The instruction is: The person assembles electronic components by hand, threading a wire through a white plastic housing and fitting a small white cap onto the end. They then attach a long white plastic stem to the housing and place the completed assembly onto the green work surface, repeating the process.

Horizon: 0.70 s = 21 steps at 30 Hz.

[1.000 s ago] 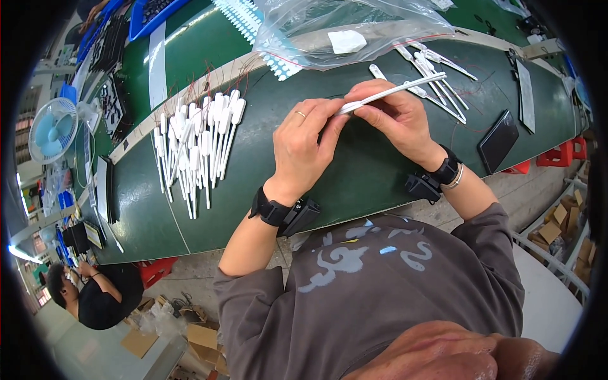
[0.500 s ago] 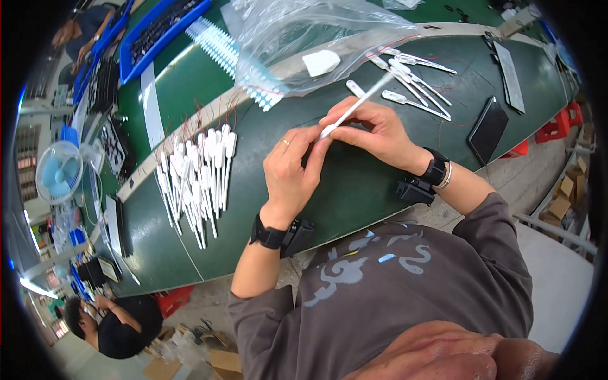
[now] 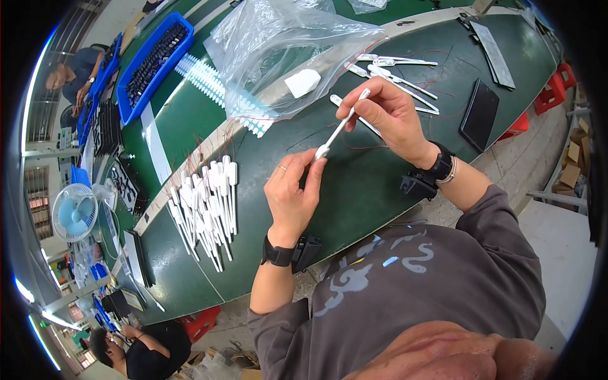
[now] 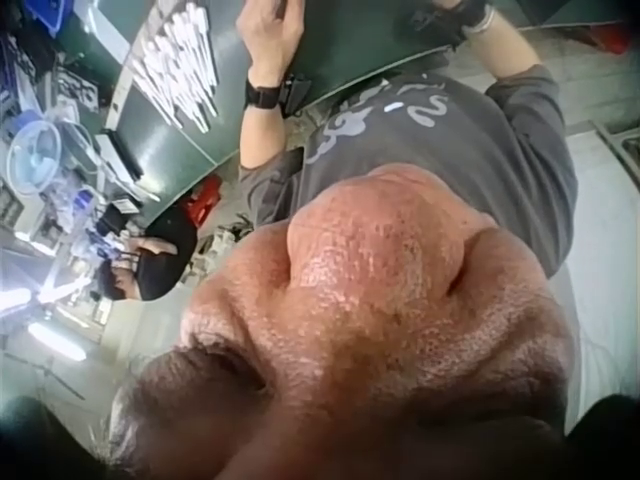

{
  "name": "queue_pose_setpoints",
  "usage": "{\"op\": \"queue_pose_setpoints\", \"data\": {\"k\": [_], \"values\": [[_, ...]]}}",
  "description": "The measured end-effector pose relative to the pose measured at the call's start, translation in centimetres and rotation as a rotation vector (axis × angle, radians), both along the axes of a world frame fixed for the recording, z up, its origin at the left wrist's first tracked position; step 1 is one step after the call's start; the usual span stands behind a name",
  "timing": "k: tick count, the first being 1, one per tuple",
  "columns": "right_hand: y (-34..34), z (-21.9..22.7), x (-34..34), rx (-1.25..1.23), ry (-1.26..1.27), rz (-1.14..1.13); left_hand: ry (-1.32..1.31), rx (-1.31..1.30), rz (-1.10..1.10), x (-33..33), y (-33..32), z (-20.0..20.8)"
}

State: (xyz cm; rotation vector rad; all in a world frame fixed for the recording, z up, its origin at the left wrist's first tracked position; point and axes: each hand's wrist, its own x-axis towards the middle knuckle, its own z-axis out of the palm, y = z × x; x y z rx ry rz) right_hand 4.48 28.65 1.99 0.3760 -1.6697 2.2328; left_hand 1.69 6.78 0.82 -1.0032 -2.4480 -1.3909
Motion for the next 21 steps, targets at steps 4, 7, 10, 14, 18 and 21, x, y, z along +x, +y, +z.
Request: {"op": "queue_pose_setpoints", "data": {"k": [4, 7, 10, 14, 18, 21], "values": [[0.0, -0.3, 0.0, 0.003, 0.0, 0.01, 0.003, -0.014, -0.013, 0.1, 0.0, 0.0], [-0.2, -0.3, -0.1, 0.008, -0.003, 0.011, -0.013, -0.014, -0.008, 0.1, 0.0, -0.1], [0.2, 0.3, -0.2, 0.02, -0.034, 0.032, 0.002, -0.01, 0.006, -0.1, 0.2, -0.1], [0.4, 0.3, -0.1, 0.071, 0.004, 0.035, -0.016, -0.024, 0.016, 0.1, 0.1, -0.1], [0.5, -0.5, -0.2, 0.083, 0.045, 0.021, -0.03, -0.019, -0.003, 0.0, 0.1, -0.2], [0.6, -0.7, -0.3, 0.074, 0.04, 0.013, -0.006, -0.035, -0.029, 0.2, 0.1, -0.1]]}}
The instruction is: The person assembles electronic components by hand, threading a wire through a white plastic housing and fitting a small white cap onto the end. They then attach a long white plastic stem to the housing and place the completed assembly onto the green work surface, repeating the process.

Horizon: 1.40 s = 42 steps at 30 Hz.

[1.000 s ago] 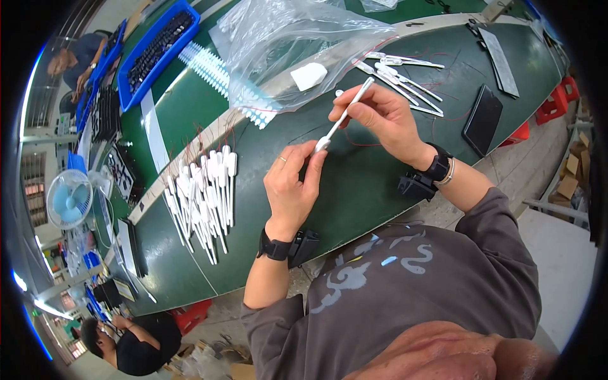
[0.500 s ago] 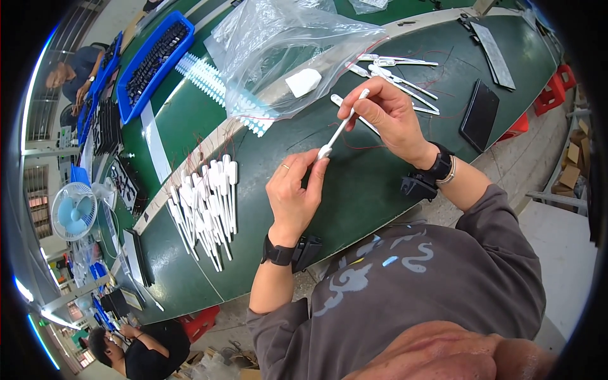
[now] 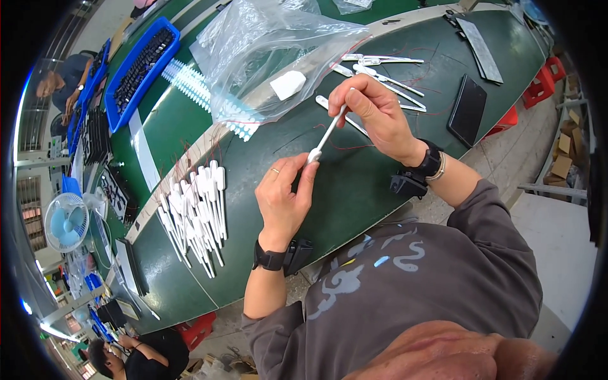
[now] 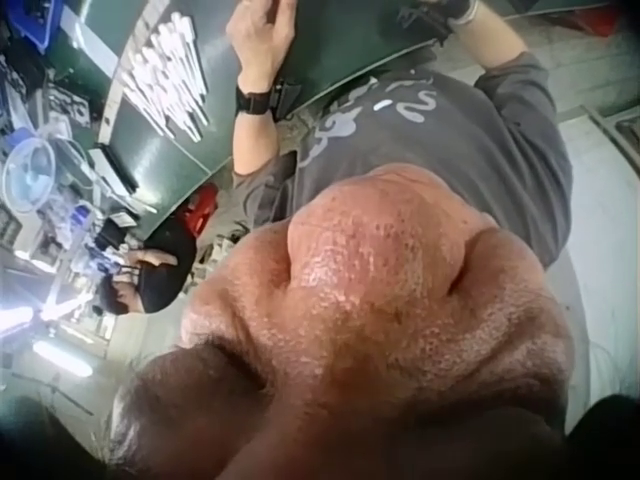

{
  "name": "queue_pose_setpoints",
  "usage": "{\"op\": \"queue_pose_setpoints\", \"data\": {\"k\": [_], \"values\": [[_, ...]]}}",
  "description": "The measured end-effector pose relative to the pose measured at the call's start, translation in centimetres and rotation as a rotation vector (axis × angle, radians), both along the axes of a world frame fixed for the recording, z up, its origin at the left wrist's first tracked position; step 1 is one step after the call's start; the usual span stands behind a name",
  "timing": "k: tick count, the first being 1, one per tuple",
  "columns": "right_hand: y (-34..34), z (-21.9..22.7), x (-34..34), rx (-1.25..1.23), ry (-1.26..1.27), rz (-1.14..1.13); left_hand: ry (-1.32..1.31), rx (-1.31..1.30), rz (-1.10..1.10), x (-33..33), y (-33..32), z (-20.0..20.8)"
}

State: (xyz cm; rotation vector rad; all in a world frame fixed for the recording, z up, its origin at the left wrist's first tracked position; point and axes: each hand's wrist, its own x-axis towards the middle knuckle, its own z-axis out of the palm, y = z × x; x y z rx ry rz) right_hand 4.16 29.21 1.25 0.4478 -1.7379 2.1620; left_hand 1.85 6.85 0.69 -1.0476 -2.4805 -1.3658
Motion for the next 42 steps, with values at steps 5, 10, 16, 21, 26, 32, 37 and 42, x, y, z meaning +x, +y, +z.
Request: {"op": "queue_pose_setpoints", "data": {"k": [5, 10, 16, 21, 26, 32, 37, 42], "values": [[-0.1, 0.2, -0.5, -0.118, -0.197, -0.007, -0.589, 0.151, -0.017, 0.6, -0.1, -0.5], [0.6, 0.9, -0.9, -0.205, -0.407, 0.085, -1.36, 0.381, -0.329, -0.7, -0.6, -0.2], [0.7, 0.4, -1.1, -0.273, -0.44, 0.084, -1.397, 0.433, -0.352, -0.7, -0.8, 0.4], [0.7, -0.1, -1.5, -0.251, -0.448, 0.074, -1.4, 0.441, -0.357, -0.9, -0.7, 0.4], [0.1, -0.1, -1.3, -0.048, -0.532, 0.27, -1.437, 0.48, -0.352, -1.2, -1.0, 0.2], [-1.0, -0.4, -0.8, 0.094, -0.562, 0.457, -1.429, 0.554, -0.313, -1.0, -1.1, 1.0], [0.1, -1.2, -1.6, -0.22, -0.617, 0.397, -0.921, 0.375, -0.036, -0.1, -0.6, 1.2], [-0.3, -1.4, -1.4, -0.367, -0.681, 0.404, -0.521, 0.267, 0.014, 0.8, -0.6, 0.9]]}}
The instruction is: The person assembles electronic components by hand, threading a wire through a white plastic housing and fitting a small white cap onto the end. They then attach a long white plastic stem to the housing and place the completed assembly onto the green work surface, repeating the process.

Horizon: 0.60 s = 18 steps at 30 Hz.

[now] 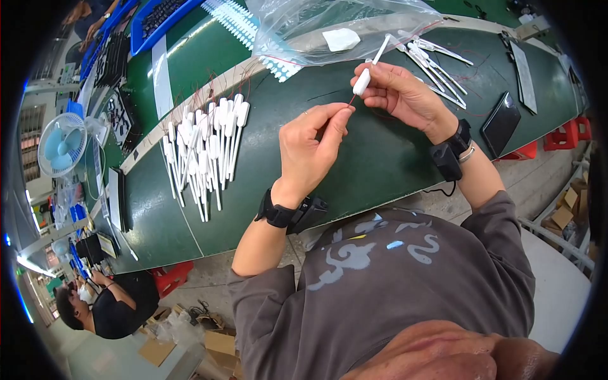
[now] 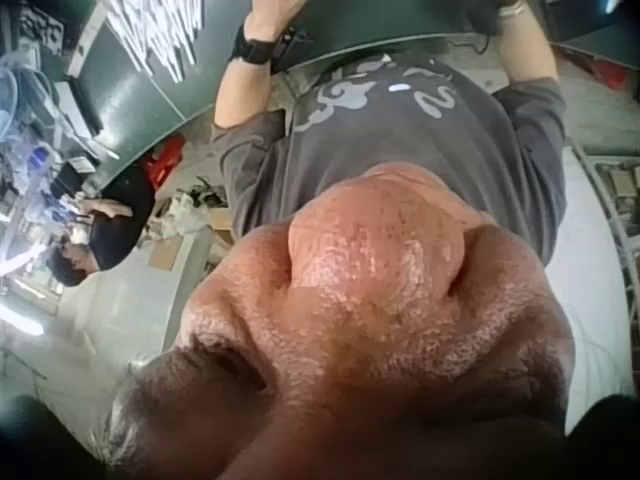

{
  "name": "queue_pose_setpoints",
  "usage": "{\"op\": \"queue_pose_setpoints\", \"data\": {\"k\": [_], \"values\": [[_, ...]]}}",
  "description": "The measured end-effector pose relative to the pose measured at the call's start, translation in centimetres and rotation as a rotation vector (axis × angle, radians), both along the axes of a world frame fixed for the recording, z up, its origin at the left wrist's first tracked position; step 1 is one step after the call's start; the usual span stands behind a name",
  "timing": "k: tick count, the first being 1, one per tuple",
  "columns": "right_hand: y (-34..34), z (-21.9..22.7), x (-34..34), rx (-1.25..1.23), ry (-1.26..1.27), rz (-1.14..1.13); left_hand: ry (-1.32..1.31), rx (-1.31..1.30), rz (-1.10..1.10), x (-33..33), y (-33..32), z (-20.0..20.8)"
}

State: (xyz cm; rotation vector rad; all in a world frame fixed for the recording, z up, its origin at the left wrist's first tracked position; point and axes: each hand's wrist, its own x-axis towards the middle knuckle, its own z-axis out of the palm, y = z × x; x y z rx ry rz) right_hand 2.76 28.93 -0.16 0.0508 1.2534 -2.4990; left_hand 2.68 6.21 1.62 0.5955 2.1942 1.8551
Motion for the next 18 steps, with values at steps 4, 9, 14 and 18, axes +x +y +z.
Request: {"op": "queue_pose_setpoints", "data": {"k": [4, 9, 14, 18], "values": [[-0.5, -0.6, 0.2, -0.024, -0.08, -0.033, 0.292, -0.138, 0.002, 0.0, 0.1, 0.1], [-1.0, -0.5, -0.2, 0.028, -0.01, 0.02, 0.417, -0.105, 0.071, -0.4, -0.1, -0.3], [-0.7, -1.2, 1.1, 0.488, 0.283, -0.031, 0.413, -0.128, 0.069, -0.8, 0.3, -1.1], [-0.6, -0.7, 1.0, 0.525, 0.342, -0.096, 0.382, -0.221, 0.018, -0.5, -0.2, -0.7]]}}
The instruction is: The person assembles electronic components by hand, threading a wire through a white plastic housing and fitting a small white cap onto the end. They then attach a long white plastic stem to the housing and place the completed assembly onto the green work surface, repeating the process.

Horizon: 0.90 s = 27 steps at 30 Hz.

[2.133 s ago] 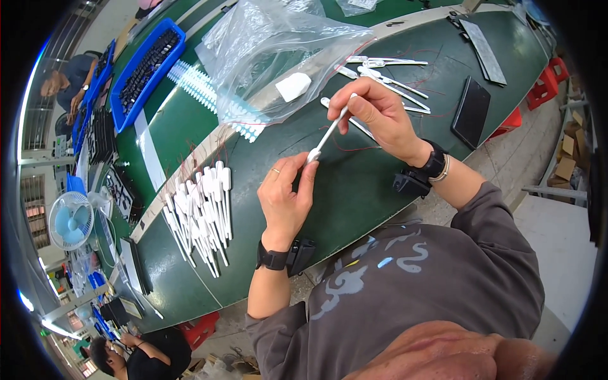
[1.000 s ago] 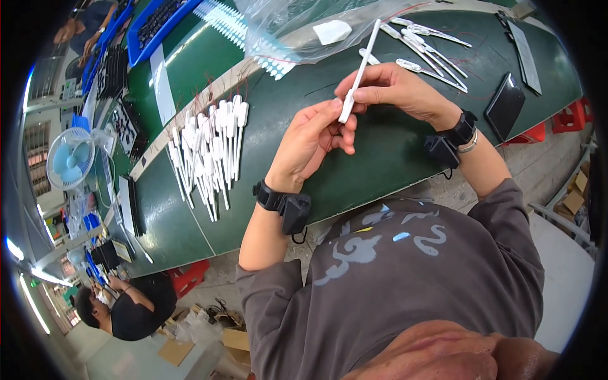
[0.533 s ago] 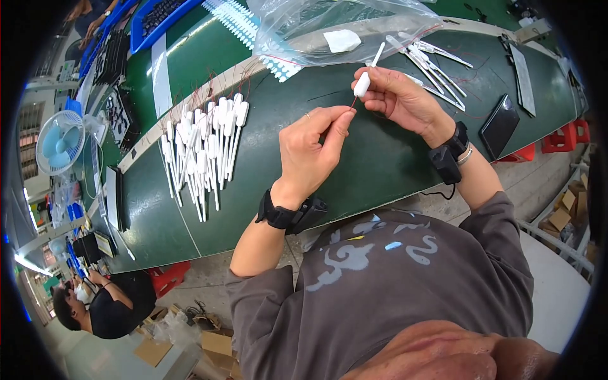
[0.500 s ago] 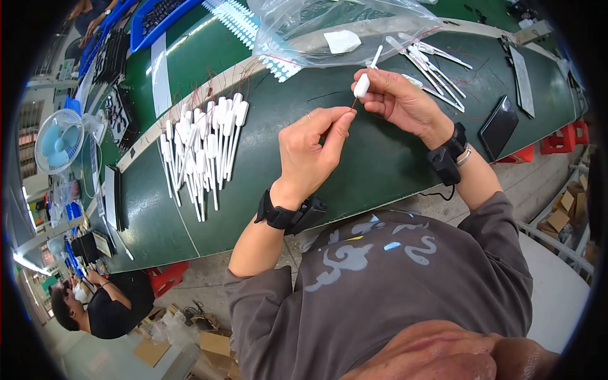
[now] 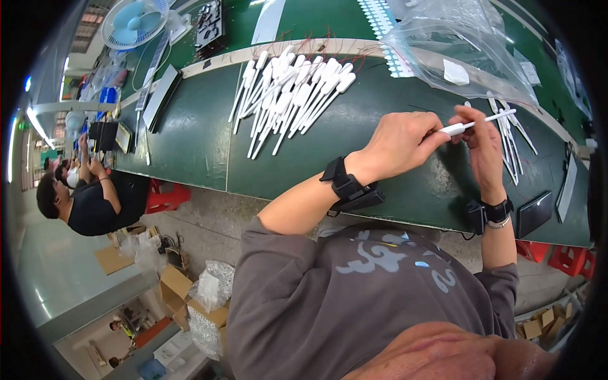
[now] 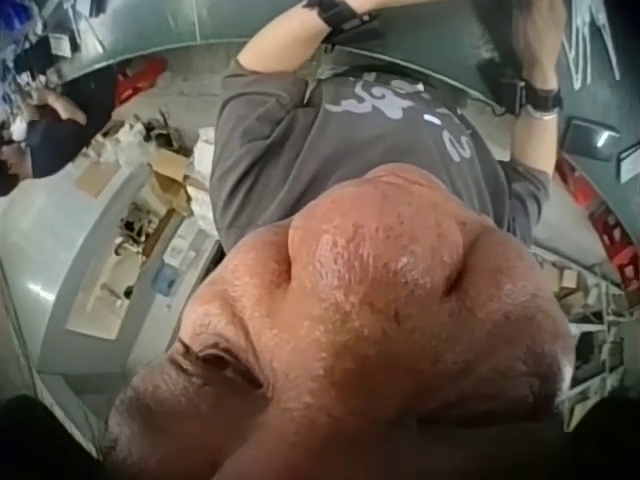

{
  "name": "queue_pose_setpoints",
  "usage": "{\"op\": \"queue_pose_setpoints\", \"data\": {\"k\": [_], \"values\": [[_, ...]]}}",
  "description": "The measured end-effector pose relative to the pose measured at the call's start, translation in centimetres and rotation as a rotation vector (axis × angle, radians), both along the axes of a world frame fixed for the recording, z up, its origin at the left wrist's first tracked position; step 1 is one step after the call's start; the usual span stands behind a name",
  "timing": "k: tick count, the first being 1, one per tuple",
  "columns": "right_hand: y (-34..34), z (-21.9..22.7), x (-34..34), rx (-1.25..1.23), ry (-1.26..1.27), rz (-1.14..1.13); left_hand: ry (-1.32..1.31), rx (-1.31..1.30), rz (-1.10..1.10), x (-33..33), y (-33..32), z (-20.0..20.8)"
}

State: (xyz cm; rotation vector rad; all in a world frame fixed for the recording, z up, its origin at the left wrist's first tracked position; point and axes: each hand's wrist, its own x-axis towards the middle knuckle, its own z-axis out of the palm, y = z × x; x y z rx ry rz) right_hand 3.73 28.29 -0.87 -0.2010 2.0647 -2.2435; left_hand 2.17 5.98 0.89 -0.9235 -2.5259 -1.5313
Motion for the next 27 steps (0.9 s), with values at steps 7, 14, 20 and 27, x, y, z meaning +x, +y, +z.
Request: {"op": "queue_pose_setpoints", "data": {"k": [7, 14, 20, 27], "values": [[0.1, 0.1, -0.6, -0.151, -0.052, -0.042, 0.069, -0.027, -0.008, -0.4, -0.2, -0.3], [-1.3, 1.1, 0.4, 0.358, 0.642, -0.222, 0.468, 0.105, 0.264, -1.0, 0.5, -1.0], [-2.7, 2.0, 0.8, 0.704, 0.947, -0.041, -0.612, 0.194, -0.093, -1.1, 0.3, -1.3], [-4.6, 2.1, 1.7, 0.806, 0.938, 0.123, -1.012, 0.657, -0.269, -1.4, -0.1, -1.4]]}}
